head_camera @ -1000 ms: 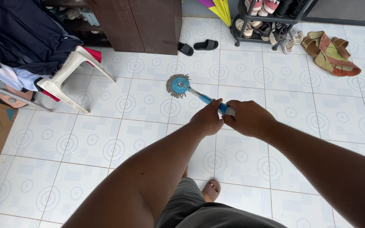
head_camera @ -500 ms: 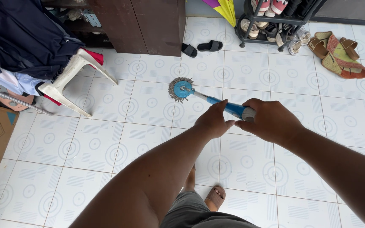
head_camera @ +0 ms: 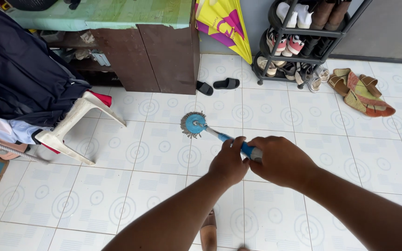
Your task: Assembling a spin mop by attaching the mop head to the handle.
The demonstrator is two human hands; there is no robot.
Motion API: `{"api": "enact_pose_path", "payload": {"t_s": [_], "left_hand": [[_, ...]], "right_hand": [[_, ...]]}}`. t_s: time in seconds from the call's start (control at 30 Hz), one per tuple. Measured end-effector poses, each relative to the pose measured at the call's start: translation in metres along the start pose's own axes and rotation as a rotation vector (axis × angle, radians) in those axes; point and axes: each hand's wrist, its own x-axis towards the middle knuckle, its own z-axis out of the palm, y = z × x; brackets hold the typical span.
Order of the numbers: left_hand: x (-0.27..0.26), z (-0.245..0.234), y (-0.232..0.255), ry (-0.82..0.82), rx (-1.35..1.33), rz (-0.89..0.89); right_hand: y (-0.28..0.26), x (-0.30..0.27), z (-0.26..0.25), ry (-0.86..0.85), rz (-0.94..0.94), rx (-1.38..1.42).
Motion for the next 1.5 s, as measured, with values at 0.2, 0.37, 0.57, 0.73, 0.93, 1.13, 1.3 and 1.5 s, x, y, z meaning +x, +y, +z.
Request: {"api": "enact_pose_path", "payload": {"t_s": [0.2, 0.37, 0.57, 0.73, 0.93, 1.13, 1.3, 1.5], "left_hand": [[-0.001, -0.048, 0.016, -0.027, 0.067, -0.047], [0.051, -0.065, -0.030, 0.004, 0.091, -0.064], [0.069, -0.062, -0.052, -0.089, 0.096, -0.094], [0.040, -0.057, -0.038, -0.016, 0.092, 0.146], [0.025, -0.058, -0.014, -0.196, 0.100, 0.349], [0.081, -0.058, -0.046, -0.143, 0.154, 0.201], [0.139, -0.064, -0.080, -0.144, 0.205, 0.146], [0.128, -0.050, -0.059, -0.109, 0.131, 0.169]], "right_hand": [[-0.016, 0.019, -0.027, -0.003, 0.012, -0.025], [-0.023, 0.082, -0.002, 0.092, -0.113, -0.075], [-0.044, 0.090, 0.013, -0.039, -0.058, -0.126], [-0.050, 0.044, -0.011, -0.141, -0.002, -0.207], [-0.061, 0.014, -0.028, -0.216, 0.237, -0.161], [-0.046, 0.069, -0.001, -0.016, 0.102, -0.091], [-0.040, 0.125, 0.015, 0.058, 0.026, -0.092], [-0.042, 0.103, -0.005, 0.023, 0.097, -0.130]]}}
